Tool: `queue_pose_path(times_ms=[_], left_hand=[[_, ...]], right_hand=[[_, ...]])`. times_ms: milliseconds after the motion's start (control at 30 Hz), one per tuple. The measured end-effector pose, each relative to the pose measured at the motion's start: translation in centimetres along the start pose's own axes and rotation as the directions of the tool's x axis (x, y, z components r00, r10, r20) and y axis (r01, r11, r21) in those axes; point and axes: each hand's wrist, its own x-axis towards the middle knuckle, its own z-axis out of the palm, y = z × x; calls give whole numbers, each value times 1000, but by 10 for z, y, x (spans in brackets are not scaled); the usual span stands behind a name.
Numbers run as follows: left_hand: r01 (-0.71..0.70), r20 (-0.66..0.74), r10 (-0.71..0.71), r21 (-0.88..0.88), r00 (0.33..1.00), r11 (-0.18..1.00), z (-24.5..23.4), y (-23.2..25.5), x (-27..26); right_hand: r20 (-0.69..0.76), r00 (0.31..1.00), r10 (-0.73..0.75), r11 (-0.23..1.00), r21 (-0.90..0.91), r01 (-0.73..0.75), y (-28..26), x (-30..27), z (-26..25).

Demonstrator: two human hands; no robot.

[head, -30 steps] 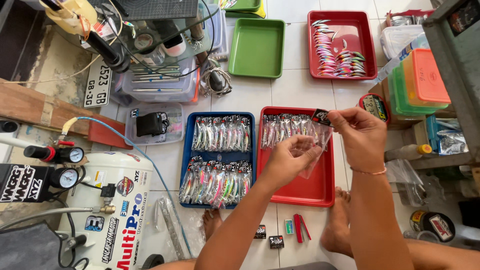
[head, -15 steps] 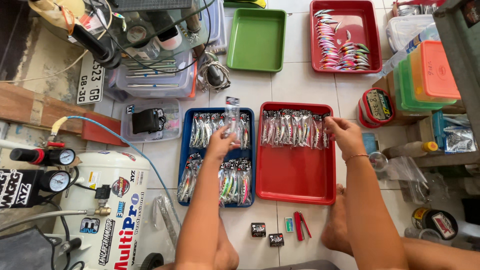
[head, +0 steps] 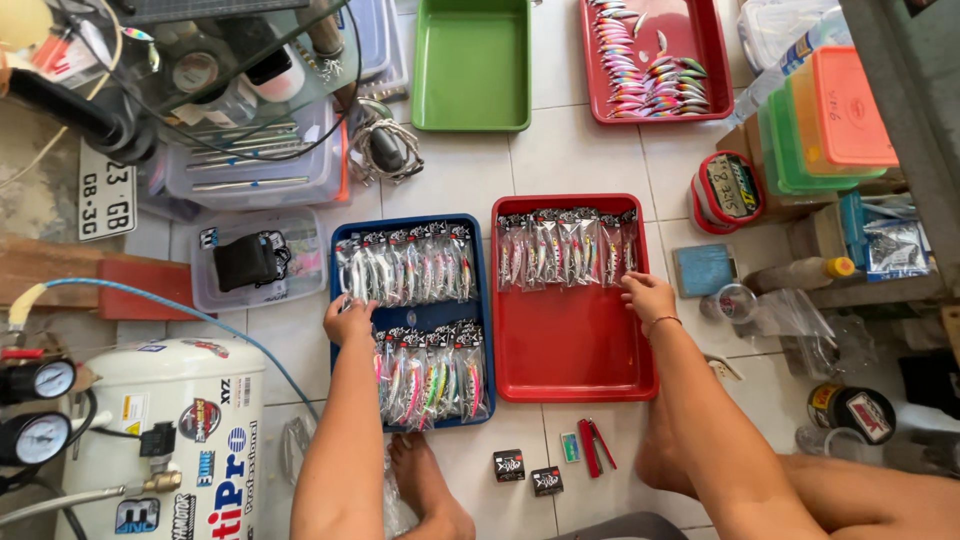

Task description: The person organizes fishing lures by taking them out of plastic bags, checking them, and placing them into a red tray while sitting on the floor.

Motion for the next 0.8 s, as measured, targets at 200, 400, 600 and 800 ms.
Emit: queue_pose_path(times_ms=[200, 400, 600, 800], left_hand=[[26, -65, -20, 90, 998, 996, -10, -13, 13], [58, -110, -63, -43, 992, 997, -2, -13, 2], [-130, -238, 210, 312, 948, 941, 17, 5, -84], [-106, -152, 129, 148, 980, 983, 46, -4, -143]], right_hand=[[-90, 996, -18, 992, -122, 7, -12, -10, 4], [-130, 961, -244, 774, -623, 113, 15, 24, 9], [10, 923, -385, 737, -598, 314, 7, 5, 21], [-108, 905, -411, 785, -546, 292, 33, 21, 32]])
